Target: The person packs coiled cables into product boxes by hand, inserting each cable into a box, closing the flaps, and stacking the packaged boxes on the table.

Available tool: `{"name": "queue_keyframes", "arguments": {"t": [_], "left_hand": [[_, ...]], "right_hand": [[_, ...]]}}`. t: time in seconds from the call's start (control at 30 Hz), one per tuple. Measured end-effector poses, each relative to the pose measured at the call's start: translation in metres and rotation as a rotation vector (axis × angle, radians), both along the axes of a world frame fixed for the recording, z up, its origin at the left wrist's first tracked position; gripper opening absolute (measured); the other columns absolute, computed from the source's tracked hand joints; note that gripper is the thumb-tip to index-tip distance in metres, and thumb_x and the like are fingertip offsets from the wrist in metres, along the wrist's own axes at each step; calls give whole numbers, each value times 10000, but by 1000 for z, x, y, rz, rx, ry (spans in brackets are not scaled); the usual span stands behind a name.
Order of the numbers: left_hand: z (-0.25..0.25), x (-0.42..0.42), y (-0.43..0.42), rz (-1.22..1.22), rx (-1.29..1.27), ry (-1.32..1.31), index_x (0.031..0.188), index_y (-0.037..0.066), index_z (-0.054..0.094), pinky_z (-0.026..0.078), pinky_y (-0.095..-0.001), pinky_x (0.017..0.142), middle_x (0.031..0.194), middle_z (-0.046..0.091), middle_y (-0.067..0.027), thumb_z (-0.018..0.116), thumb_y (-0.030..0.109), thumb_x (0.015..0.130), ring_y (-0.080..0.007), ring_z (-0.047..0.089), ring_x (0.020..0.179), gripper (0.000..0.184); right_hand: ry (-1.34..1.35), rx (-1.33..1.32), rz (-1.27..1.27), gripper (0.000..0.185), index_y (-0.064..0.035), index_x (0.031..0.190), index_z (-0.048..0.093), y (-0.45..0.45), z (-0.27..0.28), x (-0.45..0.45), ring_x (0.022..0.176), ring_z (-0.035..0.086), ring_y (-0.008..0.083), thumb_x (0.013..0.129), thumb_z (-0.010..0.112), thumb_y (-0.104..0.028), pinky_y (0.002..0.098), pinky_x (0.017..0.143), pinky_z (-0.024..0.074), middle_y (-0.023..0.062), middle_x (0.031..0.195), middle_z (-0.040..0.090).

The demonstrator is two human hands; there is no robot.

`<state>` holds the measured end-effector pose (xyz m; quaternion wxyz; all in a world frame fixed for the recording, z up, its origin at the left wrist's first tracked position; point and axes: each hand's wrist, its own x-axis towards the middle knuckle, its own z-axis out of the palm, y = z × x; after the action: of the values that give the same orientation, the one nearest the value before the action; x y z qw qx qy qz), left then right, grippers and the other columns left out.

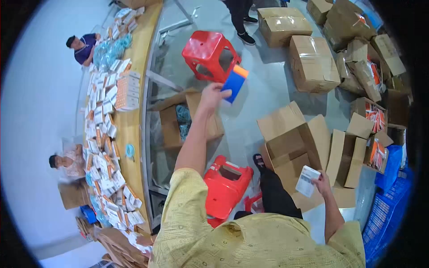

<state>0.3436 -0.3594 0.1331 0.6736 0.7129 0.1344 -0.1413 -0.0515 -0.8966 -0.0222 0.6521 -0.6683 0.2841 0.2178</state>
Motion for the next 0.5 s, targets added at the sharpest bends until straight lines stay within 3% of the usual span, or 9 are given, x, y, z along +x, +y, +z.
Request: {"name": "queue_keyframes", "arguments": {"t": [0.03,0.1,0.17,0.37,0.43,0.5], "left_hand": [[10,39,-15,-19,86,16,1179,-73,650,564,-330,790,1021,702,-161,802,21,772,-220,666,851,445],[28,99,-46,39,88,15,1174,-91,646,565,-337,799,1021,702,-165,818,35,764,-229,669,861,463],[22,153,-57,-32,53,-45,1129,-70,682,519,-286,762,939,703,-130,812,131,801,-201,647,778,406],[11,278,-66,-73,94,-161,1040,-64,712,535,-301,717,973,712,-140,805,120,807,-217,665,806,311],[-7,316,-57,-18,228,-233,1060,-55,703,524,-299,682,948,706,-140,754,98,826,-203,661,802,284],[-7,318,-61,-35,183,-261,1063,-48,703,522,-302,684,946,707,-136,748,98,828,-203,660,801,280]], "right_hand": [[-8,14,-17,499,3,1202,543,6,2,-3,951,625,218,733,624,152,306,842,522,137,1071,642],[-18,-43,-119,457,-24,1170,561,10,13,-9,798,614,177,751,634,140,267,716,503,101,950,671],[-20,-45,-143,459,-24,1173,560,16,25,-5,800,616,177,751,631,142,268,716,504,102,956,672],[7,-28,-215,468,-25,1184,558,24,28,5,826,628,179,754,622,147,272,726,512,107,997,674],[-3,24,-283,470,-25,1188,559,32,28,0,843,631,179,754,622,147,274,735,514,109,1019,675],[15,10,-294,476,-27,1198,557,32,29,-3,852,631,180,758,625,142,277,742,516,110,1028,673]]}}
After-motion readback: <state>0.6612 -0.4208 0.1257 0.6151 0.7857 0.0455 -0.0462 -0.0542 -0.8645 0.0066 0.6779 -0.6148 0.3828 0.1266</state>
